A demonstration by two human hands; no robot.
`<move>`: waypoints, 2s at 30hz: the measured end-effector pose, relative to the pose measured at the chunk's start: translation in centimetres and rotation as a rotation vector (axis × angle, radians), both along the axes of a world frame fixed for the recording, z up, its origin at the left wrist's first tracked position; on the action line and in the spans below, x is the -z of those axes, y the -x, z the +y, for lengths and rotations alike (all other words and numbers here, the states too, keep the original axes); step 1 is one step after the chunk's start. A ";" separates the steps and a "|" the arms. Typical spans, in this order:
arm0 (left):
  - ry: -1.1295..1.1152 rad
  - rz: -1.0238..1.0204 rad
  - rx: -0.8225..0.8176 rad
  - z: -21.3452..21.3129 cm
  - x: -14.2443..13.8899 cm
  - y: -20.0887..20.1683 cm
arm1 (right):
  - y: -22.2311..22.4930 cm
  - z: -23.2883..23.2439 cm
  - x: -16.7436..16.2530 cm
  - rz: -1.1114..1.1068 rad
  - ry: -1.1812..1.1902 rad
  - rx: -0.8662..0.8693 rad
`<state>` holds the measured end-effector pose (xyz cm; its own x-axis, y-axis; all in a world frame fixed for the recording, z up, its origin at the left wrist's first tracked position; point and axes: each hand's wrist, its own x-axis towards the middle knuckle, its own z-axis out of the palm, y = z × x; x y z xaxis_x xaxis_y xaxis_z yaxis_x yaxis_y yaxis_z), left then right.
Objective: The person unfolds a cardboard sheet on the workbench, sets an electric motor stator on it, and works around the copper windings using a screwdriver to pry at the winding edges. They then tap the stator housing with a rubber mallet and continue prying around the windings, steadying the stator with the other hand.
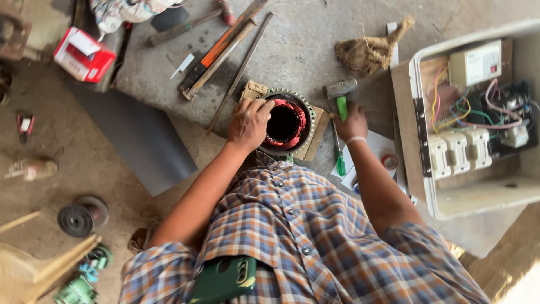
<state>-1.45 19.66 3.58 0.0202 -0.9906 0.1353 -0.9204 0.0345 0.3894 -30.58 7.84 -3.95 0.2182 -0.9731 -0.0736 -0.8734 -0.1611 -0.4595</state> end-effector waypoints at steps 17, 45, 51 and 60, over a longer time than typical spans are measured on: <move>-0.254 -0.114 0.406 -7.5 4.9 1.8 | 4.0 8.9 -2.9 -0.149 0.034 -0.453; -0.319 0.189 0.437 -7.8 4.8 0.4 | -4.3 9.5 -6.5 -0.539 -0.734 0.541; -0.282 0.203 0.429 -7.7 5.1 0.3 | -3.8 12.4 -3.9 -0.250 -0.079 0.222; -0.209 0.273 0.433 -7.5 5.4 -0.1 | -6.3 8.0 -11.8 0.017 0.034 -0.098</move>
<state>-1.34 12.14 -1.83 -0.3885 -0.9213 -0.0186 -0.7040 0.2837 0.6511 -24.26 15.86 7.84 0.3113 -0.9492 -0.0453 -0.8603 -0.2613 -0.4377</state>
